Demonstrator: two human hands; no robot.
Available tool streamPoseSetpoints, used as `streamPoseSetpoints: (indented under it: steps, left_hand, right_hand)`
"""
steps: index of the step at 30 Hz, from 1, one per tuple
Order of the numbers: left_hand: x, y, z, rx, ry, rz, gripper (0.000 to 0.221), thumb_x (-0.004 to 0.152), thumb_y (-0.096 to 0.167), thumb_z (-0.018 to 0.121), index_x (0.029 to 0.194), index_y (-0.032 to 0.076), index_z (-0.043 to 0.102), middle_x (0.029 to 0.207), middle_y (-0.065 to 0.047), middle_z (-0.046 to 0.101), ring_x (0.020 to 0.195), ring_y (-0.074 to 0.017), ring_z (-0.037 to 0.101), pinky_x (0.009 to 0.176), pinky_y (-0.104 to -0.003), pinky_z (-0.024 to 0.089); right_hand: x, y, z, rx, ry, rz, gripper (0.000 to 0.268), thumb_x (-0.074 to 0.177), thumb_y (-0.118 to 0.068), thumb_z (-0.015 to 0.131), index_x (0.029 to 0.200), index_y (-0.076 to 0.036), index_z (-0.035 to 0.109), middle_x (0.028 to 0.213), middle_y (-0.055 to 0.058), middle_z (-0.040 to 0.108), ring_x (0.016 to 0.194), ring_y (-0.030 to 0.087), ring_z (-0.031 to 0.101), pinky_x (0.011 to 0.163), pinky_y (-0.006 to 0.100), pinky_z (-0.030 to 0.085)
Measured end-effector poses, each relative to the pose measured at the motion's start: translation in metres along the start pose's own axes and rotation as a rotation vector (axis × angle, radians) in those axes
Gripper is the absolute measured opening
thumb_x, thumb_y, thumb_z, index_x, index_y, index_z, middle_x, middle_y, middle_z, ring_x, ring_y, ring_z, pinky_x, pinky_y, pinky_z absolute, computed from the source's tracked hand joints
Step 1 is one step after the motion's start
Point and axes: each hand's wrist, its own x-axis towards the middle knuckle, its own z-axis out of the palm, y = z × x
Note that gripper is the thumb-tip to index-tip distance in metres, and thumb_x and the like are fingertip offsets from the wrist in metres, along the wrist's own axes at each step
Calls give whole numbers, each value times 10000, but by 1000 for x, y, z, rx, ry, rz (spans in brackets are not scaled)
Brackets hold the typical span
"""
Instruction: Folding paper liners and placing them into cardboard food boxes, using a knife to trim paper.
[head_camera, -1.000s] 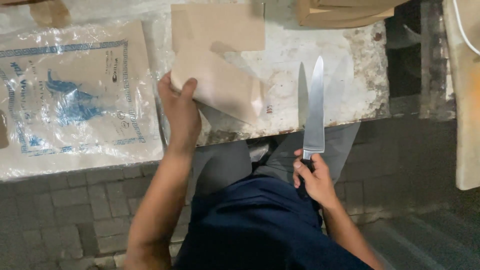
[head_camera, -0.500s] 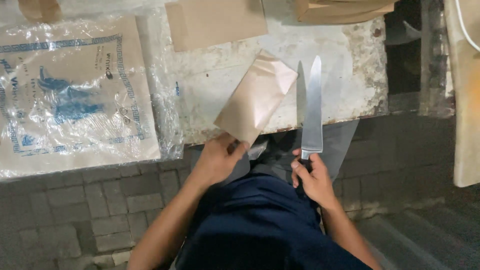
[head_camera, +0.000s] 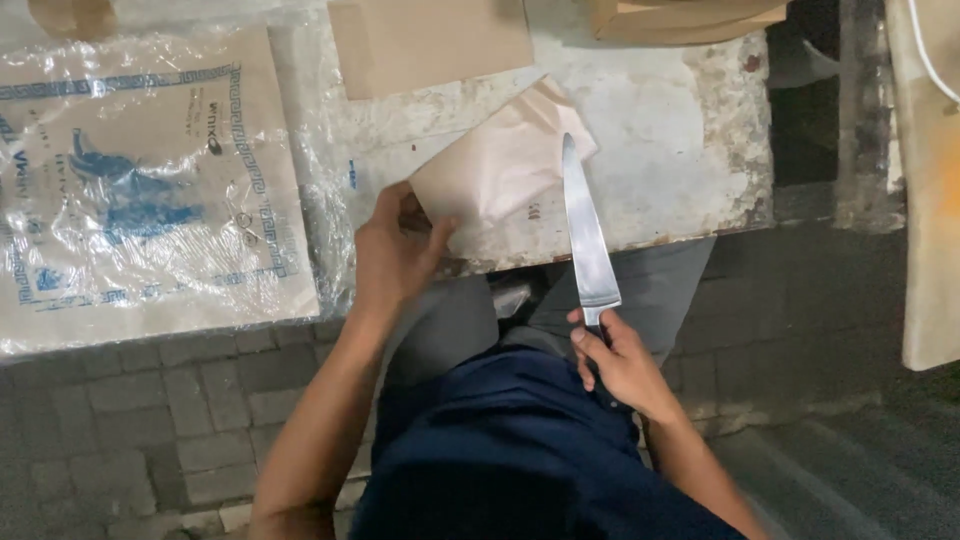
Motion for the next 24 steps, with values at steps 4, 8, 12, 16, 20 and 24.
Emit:
streamPoseSetpoints:
  steps: [4, 8, 12, 16, 20, 24]
  left_hand:
    - [32, -1, 0, -123, -39, -184, 503, 884, 517, 726, 1117, 75, 668, 902, -147, 712, 879, -352, 710, 721, -456, 550]
    - [60, -14, 0, -150, -185, -126, 215, 852, 259, 764, 1017, 128, 719, 823, -145, 710, 831, -328, 703, 722, -411, 525]
    - [61, -22, -9, -229, -95, -79, 107, 821, 82, 744, 915, 121, 712, 771, -129, 674, 733, -251, 646, 693, -381, 496]
    - [23, 22, -3, -539, 45, -247, 163, 915, 101, 647, 1017, 61, 526, 989, -153, 634, 879, -245, 559, 778, -415, 471]
    - [7, 44, 26, -719, -85, -481, 249, 972, 298, 503, 1083, 76, 482, 1019, -102, 554, 909, -202, 557, 735, -376, 521]
    - [17, 59, 39, -879, -35, -603, 249, 928, 267, 460, 1081, 74, 427, 1114, -78, 507, 830, -223, 585, 508, -323, 573]
  right_hand:
    - [0, -6, 2, -36, -12, 14, 210, 952, -47, 577, 1108, 92, 575, 619, 157, 547, 376, 256, 580, 405, 384, 513]
    - [4, -10, 2, -31, -12, 7, 239, 958, -65, 572, 1146, 82, 568, 608, 156, 544, 382, 255, 581, 421, 389, 515]
    - [8, 18, -7, 151, -61, -193, 240, 995, -75, 465, 1170, 74, 532, 636, 161, 510, 369, 255, 565, 367, 380, 519]
    - [1, 39, -25, 230, -132, -240, 293, 1025, -144, 395, 1177, 68, 529, 622, 167, 516, 347, 265, 594, 320, 391, 541]
    - [-27, 30, -50, 8, -200, -114, 327, 1025, -208, 373, 1100, 44, 566, 624, 113, 523, 356, 213, 545, 367, 354, 514]
    - [-57, 27, -68, 3, -322, 74, 260, 996, -231, 467, 1024, -1, 586, 562, 77, 484, 381, 158, 489, 423, 300, 484]
